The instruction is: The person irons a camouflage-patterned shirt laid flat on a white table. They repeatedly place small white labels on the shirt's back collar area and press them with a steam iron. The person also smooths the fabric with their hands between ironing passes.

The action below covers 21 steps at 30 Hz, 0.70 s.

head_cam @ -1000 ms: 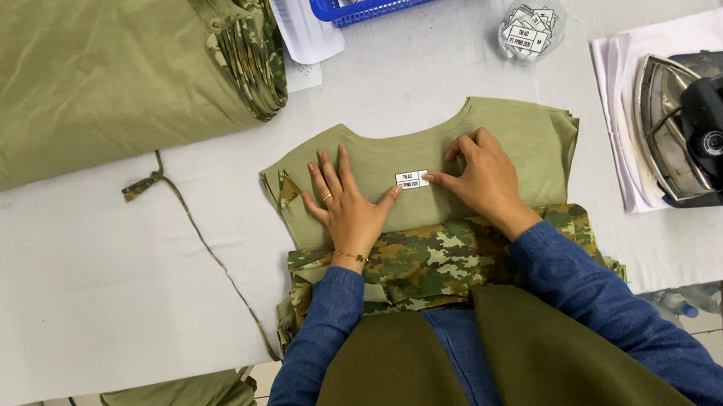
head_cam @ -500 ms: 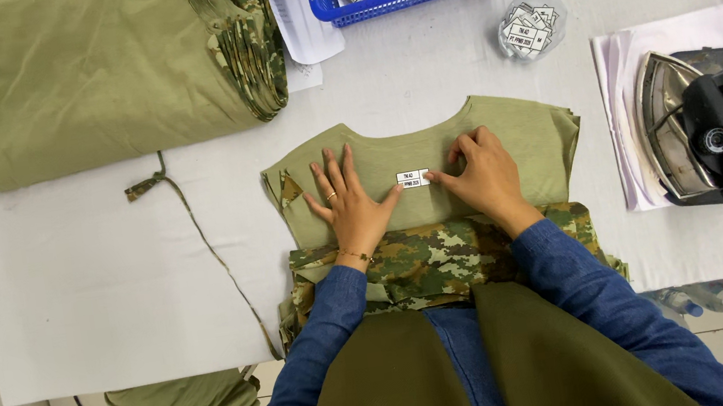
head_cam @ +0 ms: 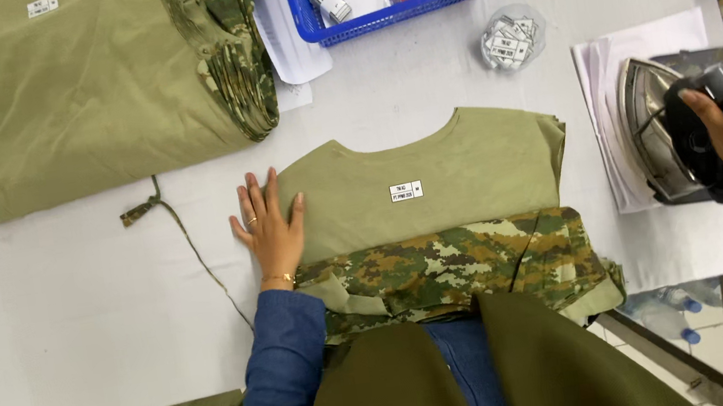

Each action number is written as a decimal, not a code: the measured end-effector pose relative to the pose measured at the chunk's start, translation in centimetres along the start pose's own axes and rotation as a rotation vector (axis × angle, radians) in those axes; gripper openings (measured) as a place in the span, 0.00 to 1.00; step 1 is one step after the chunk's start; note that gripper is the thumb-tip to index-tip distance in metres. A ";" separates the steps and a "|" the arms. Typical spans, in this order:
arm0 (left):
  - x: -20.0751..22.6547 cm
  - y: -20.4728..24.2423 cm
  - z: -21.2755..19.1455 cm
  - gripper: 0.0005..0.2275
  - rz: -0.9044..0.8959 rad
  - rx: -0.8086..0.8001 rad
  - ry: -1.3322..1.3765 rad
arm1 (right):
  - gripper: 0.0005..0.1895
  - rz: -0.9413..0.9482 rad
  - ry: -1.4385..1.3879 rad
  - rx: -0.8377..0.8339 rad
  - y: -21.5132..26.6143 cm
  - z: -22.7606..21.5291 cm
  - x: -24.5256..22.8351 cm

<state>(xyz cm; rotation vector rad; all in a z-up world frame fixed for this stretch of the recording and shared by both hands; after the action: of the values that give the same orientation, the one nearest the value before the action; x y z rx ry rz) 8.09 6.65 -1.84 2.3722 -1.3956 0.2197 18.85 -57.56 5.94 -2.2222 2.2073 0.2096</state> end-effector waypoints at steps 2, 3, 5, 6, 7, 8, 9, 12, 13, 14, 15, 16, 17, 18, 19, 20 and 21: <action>0.1 0.0 0.3 0.27 -0.009 0.036 -0.011 | 0.26 0.023 0.010 -0.019 -0.9 0.5 -0.1; 0.2 0.0 0.3 0.27 -0.005 0.069 -0.028 | 0.28 0.060 0.016 -0.037 -1.1 0.9 0.0; -0.1 0.2 0.8 0.27 -0.008 0.128 -0.045 | 0.32 0.093 0.025 -0.118 -1.1 -0.8 -4.8; 0.1 0.2 0.8 0.27 -0.004 0.187 -0.063 | 0.38 0.134 0.031 -0.196 -1.1 -1.5 -7.0; 0.1 0.2 0.9 0.27 -0.006 0.188 -0.060 | 0.38 0.132 0.034 -0.195 -0.7 -3.6 -11.2; 0.1 0.1 0.8 0.26 0.001 0.210 -0.062 | 0.33 0.009 0.061 -0.339 -0.1 -4.5 -16.4; 0.0 0.4 0.7 0.26 0.008 0.228 -0.071 | 0.28 -0.114 0.084 -0.488 1.0 -5.3 -21.5; -0.2 0.3 0.5 0.23 0.006 0.235 0.011 | 0.24 -0.587 0.011 -0.627 2.7 -2.2 -33.2; -0.5 0.2 0.5 0.23 -0.004 0.244 0.011 | 0.24 -0.600 0.013 -0.624 2.8 -0.4 -35.8; -0.7 0.0 0.5 0.23 0.001 0.244 0.056 | 0.29 -0.758 0.007 -0.580 3.4 1.0 -39.5; -0.9 -0.3 0.5 0.23 0.005 0.250 0.103 | 0.34 -0.919 0.004 -0.530 4.1 2.4 -43.0; -0.7 -0.4 -0.5 0.23 -0.006 0.264 0.107 | 0.34 -0.935 0.010 -0.523 4.4 3.5 -44.3; -0.8 -0.3 -0.8 0.23 -0.021 0.163 0.224 | 0.33 -1.045 0.011 -0.352 5.1 3.6 -46.2; -0.8 -0.1 -1.1 0.24 -0.034 0.065 0.341 | 0.32 -1.149 0.007 -0.176 6.0 3.6 -48.0; -0.8 0.4 -2.2 0.24 -0.044 0.074 0.341 | 0.32 -1.163 0.006 -0.175 5.9 2.5 -47.6; -0.6 0.9 -3.0 0.24 -0.040 0.042 0.366 | 0.31 -1.066 -0.033 -0.368 5.4 2.7 -46.5; -0.2 1.4 -3.7 0.23 -0.031 0.003 0.391 | 0.30 -0.955 -0.071 -0.559 5.1 2.9 -45.1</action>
<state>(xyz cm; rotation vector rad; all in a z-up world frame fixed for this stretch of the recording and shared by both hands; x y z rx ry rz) 6.98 7.64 1.84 2.1973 -1.1702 0.6380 13.35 -12.40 7.88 -3.1598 0.8904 0.9169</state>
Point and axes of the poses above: each hand's wrist, its own y-axis away from the middle knuckle, its own z-axis out of the palm, x = y × z, the point moved 8 cm from there along -y, towards the middle knuckle, and after that the axes turned 6 degrees about -z, right-handed, at the moved point
